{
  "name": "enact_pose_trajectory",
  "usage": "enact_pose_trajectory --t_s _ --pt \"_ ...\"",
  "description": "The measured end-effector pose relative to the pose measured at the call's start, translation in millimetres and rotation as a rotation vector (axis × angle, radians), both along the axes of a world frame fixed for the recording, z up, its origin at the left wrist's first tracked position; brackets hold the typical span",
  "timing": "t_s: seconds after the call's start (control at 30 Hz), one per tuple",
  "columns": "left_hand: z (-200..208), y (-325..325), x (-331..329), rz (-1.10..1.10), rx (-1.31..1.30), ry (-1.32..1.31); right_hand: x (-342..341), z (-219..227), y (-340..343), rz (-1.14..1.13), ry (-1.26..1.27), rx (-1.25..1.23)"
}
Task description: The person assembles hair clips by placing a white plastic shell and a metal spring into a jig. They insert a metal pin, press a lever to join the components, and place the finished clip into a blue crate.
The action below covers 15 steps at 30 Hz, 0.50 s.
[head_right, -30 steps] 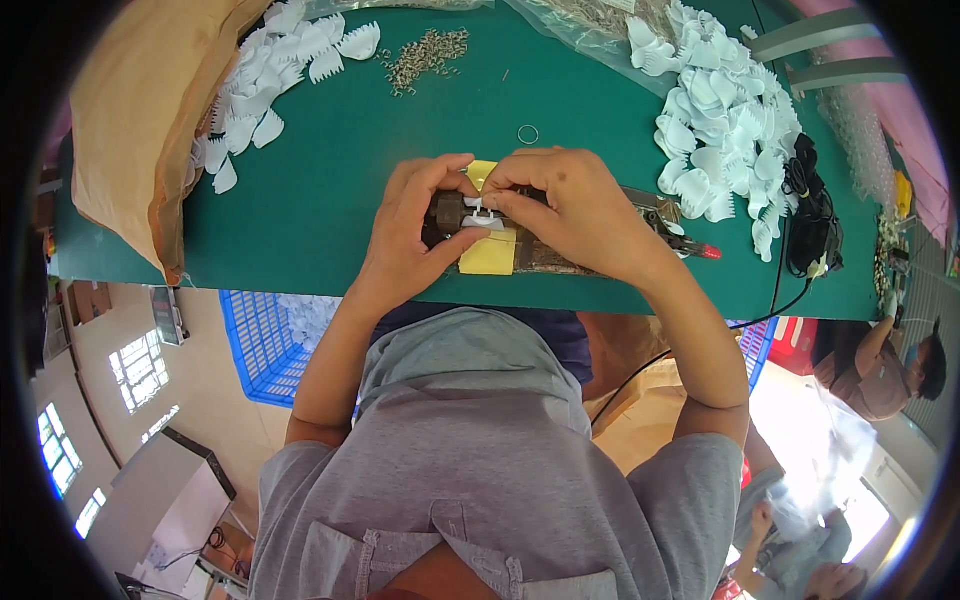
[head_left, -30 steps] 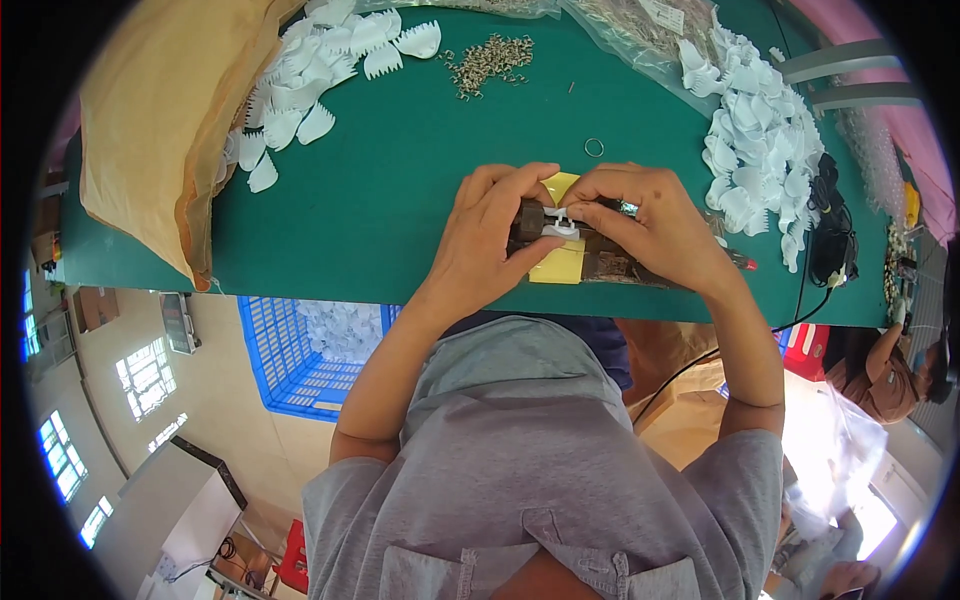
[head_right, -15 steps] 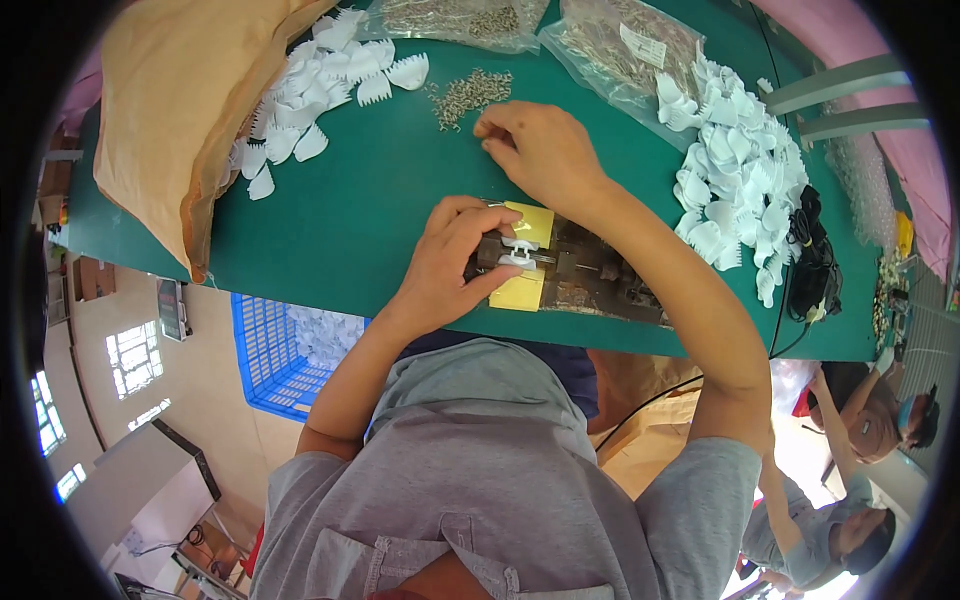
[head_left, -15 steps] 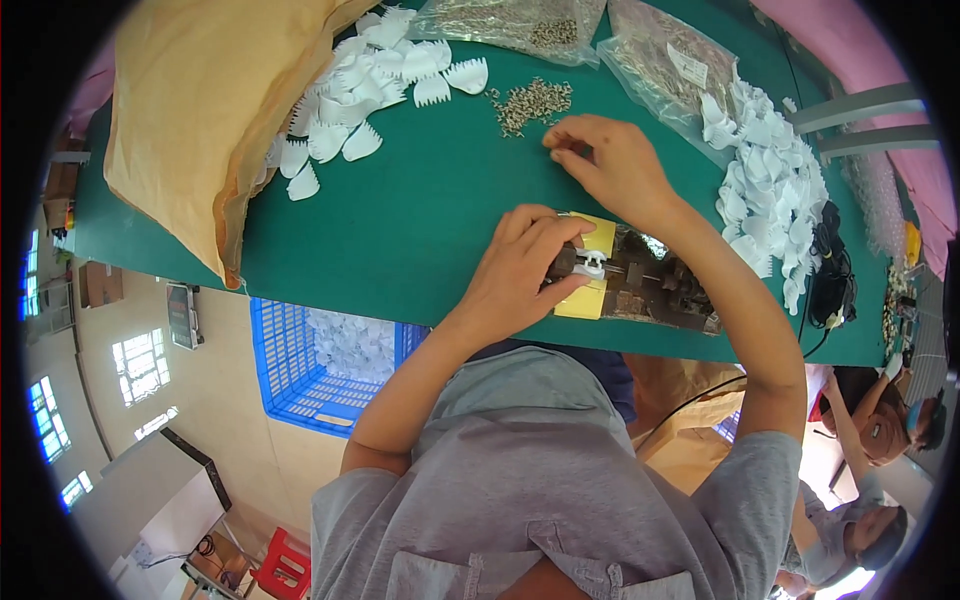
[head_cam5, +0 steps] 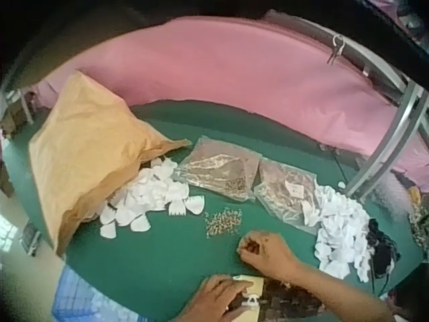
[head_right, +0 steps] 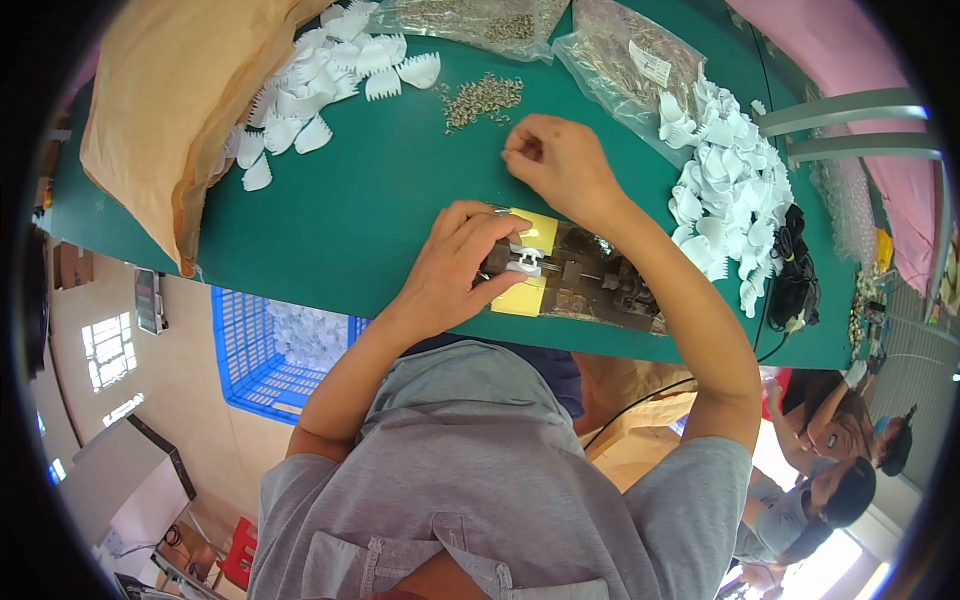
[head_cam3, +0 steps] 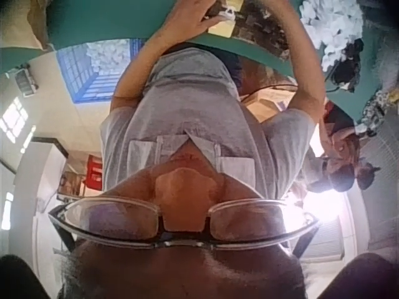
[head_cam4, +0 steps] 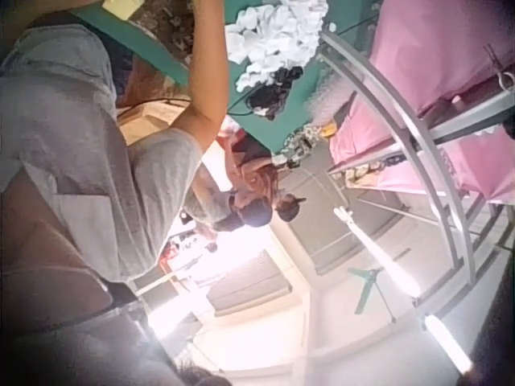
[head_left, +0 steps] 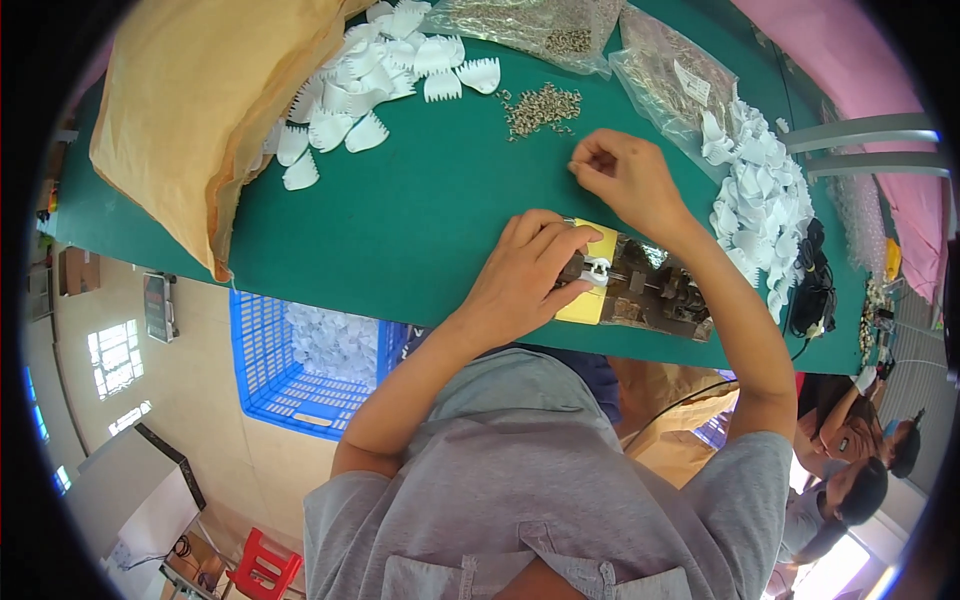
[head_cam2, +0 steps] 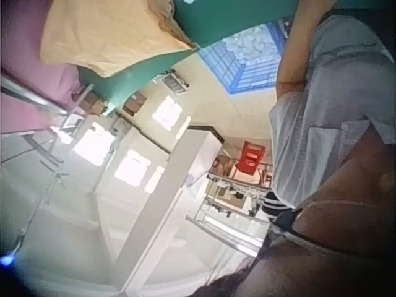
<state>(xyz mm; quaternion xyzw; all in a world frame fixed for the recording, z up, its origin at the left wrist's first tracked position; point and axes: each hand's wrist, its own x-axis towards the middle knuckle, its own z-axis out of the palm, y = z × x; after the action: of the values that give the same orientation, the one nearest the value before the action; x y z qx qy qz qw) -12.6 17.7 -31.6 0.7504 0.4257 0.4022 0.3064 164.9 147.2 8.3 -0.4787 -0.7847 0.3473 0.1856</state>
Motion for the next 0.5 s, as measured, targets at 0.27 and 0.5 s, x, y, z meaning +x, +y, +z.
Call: enact_pose_trajectory --t_s 0.27,0.5 --pt "0 0 0 0.019 0.012 -0.005 51 -12 0 0.378 -0.277 0.732" --pt "0 -1 2 0.032 -0.021 -0.015 55 -13 -4 -0.236 -0.135 0.011"
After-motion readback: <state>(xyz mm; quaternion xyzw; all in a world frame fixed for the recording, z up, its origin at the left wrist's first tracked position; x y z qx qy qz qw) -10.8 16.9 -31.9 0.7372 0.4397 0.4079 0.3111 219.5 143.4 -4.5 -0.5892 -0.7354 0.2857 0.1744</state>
